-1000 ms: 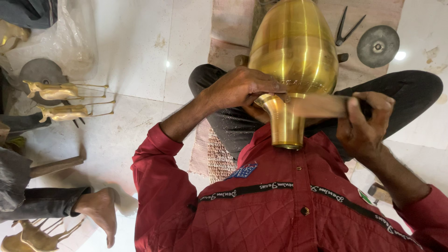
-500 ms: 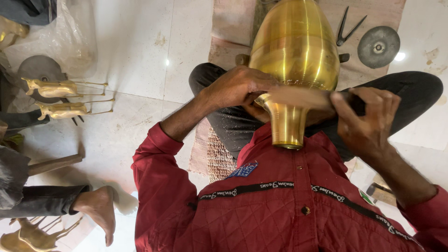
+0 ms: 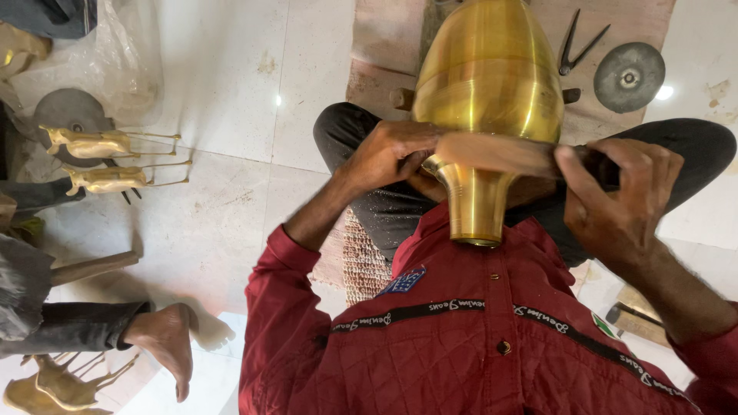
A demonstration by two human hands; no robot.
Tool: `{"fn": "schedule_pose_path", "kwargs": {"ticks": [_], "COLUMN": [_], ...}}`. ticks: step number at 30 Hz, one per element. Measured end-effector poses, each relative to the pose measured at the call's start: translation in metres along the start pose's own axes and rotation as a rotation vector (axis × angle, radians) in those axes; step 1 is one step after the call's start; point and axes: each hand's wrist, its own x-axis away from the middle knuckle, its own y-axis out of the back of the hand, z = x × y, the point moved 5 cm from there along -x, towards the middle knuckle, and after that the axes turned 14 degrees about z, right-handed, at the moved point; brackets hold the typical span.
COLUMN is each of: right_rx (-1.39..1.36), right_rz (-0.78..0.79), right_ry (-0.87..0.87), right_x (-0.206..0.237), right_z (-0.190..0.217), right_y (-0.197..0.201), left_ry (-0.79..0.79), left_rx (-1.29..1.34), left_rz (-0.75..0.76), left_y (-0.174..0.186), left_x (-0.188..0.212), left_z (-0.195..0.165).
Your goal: The person sits cross-legged on the floor holding a brass vessel on their lap and hammers its surface with a wooden mallet and a metal punch, rotating the vessel to work different areas and switching to a wooden block to smooth the metal.
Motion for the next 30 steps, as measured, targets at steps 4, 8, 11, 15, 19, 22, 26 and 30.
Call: {"fn": "schedule_pose_path", "kwargs": {"ticks": [4,8,11,15,19,22,26,30], "right_rx": [0.122,0.038,-0.008,-0.002,0.076,0.034,0.115,0.199], "right_rz": [0.036,0.043,0.118,0.135,0.118,0.169,0.138,0.178], "right_ry": [0.026,-0.076,-0.156,-0.160,-0.148,-0.168,-0.136,-0.140], "right_x": [-0.003,-0.006,-0.011,-0.017,-0.019,-0.021,-0.021,-0.014], "right_z": [0.006,0.007,0.003,0.002,0.004,0.002,0.000,-0.009], "right_y": [0.003,0.006,0.003,0.003,0.006,0.008,0.014,0.013], "left_ry": [-0.023,-0.020,-0.013,-0.040,-0.083,-0.132,-0.176,-0.209], "left_rx": [0.036,0.087,0.172,0.211,0.282,0.258,0.220,0.224], "left_rz": [-0.131,-0.172,-0.185,-0.089,0.049,0.084,0.085,0.070], "left_y": [-0.001,0.012,0.023,0.031,0.033,0.037,0.036,0.030], "left_x": [0.008,0.008,0.004,-0.014,-0.027,-0.028,-0.028,-0.025], "left_z": [-0.004,-0.016,-0.019,-0.016,-0.015,-0.016,-0.013,-0.008]}}
